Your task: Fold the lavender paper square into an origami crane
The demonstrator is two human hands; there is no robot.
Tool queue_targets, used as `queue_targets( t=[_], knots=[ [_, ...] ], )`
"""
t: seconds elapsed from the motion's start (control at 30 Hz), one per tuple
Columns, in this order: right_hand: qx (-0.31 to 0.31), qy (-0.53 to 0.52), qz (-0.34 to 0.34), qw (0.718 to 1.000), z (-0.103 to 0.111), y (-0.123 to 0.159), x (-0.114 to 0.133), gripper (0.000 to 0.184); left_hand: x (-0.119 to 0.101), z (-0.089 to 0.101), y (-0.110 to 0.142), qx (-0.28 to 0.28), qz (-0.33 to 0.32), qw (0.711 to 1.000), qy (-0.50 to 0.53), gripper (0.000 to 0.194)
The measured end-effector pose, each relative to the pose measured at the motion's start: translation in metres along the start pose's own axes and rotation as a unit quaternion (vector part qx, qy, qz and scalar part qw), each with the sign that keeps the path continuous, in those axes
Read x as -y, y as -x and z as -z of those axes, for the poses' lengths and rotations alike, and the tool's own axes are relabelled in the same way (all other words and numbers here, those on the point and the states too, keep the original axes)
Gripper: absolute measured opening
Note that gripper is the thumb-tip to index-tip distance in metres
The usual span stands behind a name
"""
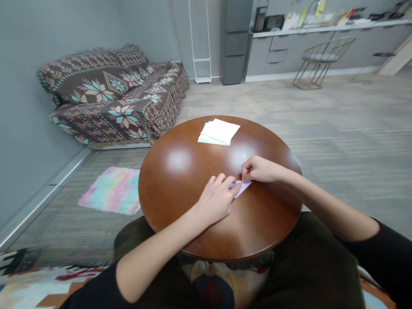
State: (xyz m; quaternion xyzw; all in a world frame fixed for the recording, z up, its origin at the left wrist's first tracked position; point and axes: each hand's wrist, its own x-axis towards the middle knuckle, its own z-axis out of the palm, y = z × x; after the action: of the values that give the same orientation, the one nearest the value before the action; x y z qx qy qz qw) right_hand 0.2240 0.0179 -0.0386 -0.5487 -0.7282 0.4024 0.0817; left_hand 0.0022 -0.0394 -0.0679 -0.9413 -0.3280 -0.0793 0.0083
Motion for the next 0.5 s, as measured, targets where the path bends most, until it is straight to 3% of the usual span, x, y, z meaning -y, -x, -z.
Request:
queue_targets(
  t=[0.33,0.5],
  knots=[
    [0.005,0.017,0.008,1.0,-0.0006,0.0015,0.0016,0.009,-0.0063,-0.0035,-0.007,0.015,-0.001,1.0,0.012,0.033],
    [0.013,0.025,-0.002,1.0,0.0006,0.0019,0.0013,0.008,-0.0067,-0.0027,-0.0073,0.016,-0.002,1.0,0.02,0.042]
  ],
)
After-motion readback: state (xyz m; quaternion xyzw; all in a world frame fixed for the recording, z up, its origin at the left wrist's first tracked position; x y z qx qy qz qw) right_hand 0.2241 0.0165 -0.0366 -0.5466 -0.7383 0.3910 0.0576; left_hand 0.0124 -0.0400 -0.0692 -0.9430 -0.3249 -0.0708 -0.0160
